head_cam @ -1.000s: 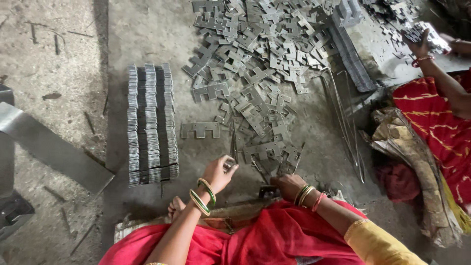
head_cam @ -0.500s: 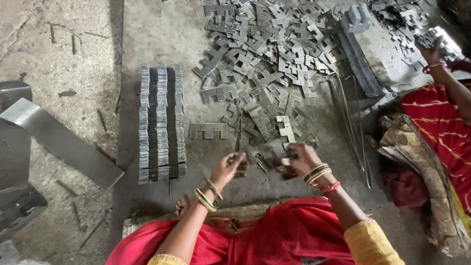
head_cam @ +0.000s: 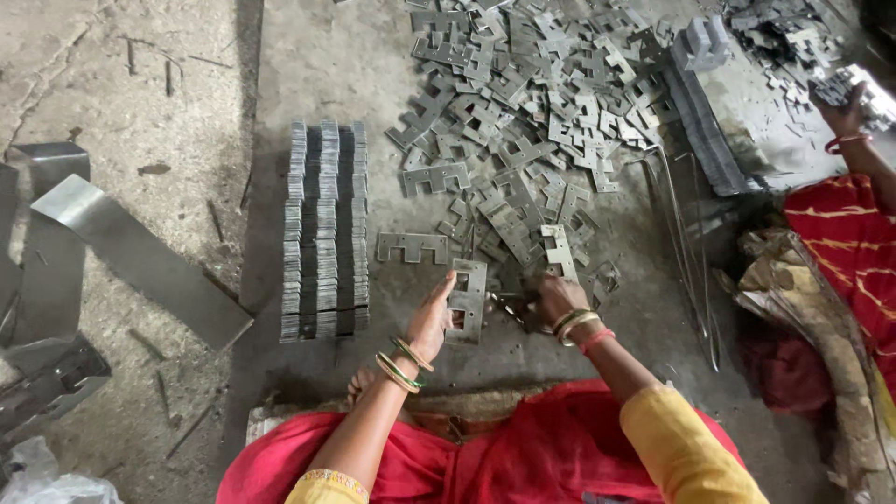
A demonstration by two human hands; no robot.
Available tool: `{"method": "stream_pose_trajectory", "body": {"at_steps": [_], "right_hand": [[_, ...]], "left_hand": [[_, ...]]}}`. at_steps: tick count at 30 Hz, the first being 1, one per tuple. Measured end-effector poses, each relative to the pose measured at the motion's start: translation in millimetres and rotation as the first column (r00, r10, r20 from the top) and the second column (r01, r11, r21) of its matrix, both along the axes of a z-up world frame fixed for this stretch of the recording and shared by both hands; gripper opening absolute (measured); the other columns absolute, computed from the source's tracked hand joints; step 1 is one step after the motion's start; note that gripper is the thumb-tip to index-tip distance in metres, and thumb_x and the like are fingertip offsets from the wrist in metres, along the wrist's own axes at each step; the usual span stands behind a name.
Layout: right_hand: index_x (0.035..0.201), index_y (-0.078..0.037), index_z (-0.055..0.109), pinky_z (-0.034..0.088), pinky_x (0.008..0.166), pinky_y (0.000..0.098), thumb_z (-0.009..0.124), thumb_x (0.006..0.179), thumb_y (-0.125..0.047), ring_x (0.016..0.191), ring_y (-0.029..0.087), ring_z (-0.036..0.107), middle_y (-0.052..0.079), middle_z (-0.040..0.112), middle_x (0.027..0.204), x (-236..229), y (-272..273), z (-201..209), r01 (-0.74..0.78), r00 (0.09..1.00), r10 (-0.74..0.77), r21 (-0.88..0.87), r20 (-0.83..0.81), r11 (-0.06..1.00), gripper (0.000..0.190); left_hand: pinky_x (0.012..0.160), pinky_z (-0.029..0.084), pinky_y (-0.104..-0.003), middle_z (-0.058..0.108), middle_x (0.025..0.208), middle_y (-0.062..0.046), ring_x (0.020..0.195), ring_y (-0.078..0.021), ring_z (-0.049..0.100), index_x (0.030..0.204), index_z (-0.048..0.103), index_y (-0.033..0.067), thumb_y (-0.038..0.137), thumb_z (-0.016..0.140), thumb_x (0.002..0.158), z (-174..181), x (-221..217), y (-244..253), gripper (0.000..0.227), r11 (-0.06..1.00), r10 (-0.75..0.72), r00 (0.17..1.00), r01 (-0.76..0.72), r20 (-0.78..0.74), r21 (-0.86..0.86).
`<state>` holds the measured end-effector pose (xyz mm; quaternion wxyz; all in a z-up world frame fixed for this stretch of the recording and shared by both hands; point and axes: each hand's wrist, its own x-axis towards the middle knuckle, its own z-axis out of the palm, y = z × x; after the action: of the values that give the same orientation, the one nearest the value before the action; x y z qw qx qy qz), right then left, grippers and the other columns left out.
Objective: The person sits on the floor and repeatedly picks up small metal brackets from a scattered pile, aligns them, and stacks them into neat columns. The person occasionally uses a metal rod to move pieces aside and continues stacking until the columns grow taller.
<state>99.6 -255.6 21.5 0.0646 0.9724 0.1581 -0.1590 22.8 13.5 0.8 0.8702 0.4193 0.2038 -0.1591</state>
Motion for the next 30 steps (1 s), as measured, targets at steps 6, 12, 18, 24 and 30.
{"method": "stream_pose_trajectory", "body": {"at_steps": [6, 12, 18, 24, 30], "right_hand": [[0.117, -0.013, 0.074, 0.062, 0.07, 0.0409, 0.077, 0.082, -0.018, 0.079, 0.025, 0.075, 0.015, 0.08, 0.098, 10, -3, 30, 0.495, 0.869, -0.352, 0.591, -0.349, 0.637, 0.036], [0.121, -0.008, 0.068, 0.059, 0.079, 0.0452, 0.073, 0.082, -0.012, 0.091, 0.033, 0.07, 0.019, 0.075, 0.109, 70, 32, 7, 0.342, 0.94, -0.295, 0.523, -0.175, 0.781, 0.04], [0.129, -0.002, 0.057, 0.055, 0.091, 0.0505, 0.051, 0.098, -0.009, 0.111, 0.044, 0.065, 0.026, 0.063, 0.127, 106, 61, -50, 0.089, 0.986, -0.115, 0.199, 0.121, 0.976, 0.033], [0.121, -0.003, 0.057, 0.056, 0.092, 0.0482, 0.053, 0.092, -0.008, 0.114, 0.04, 0.065, 0.022, 0.065, 0.126, 71, 35, -72, 0.019, 0.986, -0.046, 0.163, 0.163, 0.986, 0.03], [0.12, -0.003, 0.057, 0.058, 0.08, 0.0499, 0.058, 0.089, -0.014, 0.097, 0.042, 0.07, 0.023, 0.069, 0.114, 68, 15, -52, -0.01, 0.981, -0.016, 0.13, 0.193, 0.991, 0.033]], "left_hand": [[0.069, 0.031, -0.028, 0.056, 0.117, -0.001, 0.079, -0.0104, 0.035, 0.149, 0.057, 0.0143, 0.049, 0.062, 0.097, 6, 1, 1, 0.064, 0.995, -0.012, 1.0, 0.012, -0.002, 0.097], [0.09, 0.034, -0.032, 0.052, 0.135, -0.005, 0.109, -0.0157, 0.04, 0.152, 0.05, 0.0125, 0.044, 0.065, 0.095, 9, 2, 3, 0.067, 0.998, 0.021, 1.0, -0.021, -0.006, 0.059], [0.112, 0.037, -0.036, 0.049, 0.154, -0.008, 0.14, -0.021, 0.045, 0.155, 0.043, 0.0106, 0.038, 0.067, 0.093, 1, 6, 10, 0.072, 0.983, -0.04, 0.998, 0.033, 0.039, 0.18], [0.098, 0.048, -0.029, 0.061, 0.14, -0.005, 0.123, -0.0147, 0.058, 0.147, 0.046, 0.0075, 0.02, 0.078, 0.087, -26, 11, 2, 0.068, 0.987, 0.04, 0.993, -0.057, 0.111, 0.153], [0.075, 0.045, -0.032, 0.066, 0.129, -0.022, 0.09, -0.0147, 0.055, 0.146, 0.058, 0.0, 0.026, 0.075, 0.095, -46, 5, 1, 0.06, 0.972, 0.014, 0.989, -0.047, 0.145, 0.229]]}}
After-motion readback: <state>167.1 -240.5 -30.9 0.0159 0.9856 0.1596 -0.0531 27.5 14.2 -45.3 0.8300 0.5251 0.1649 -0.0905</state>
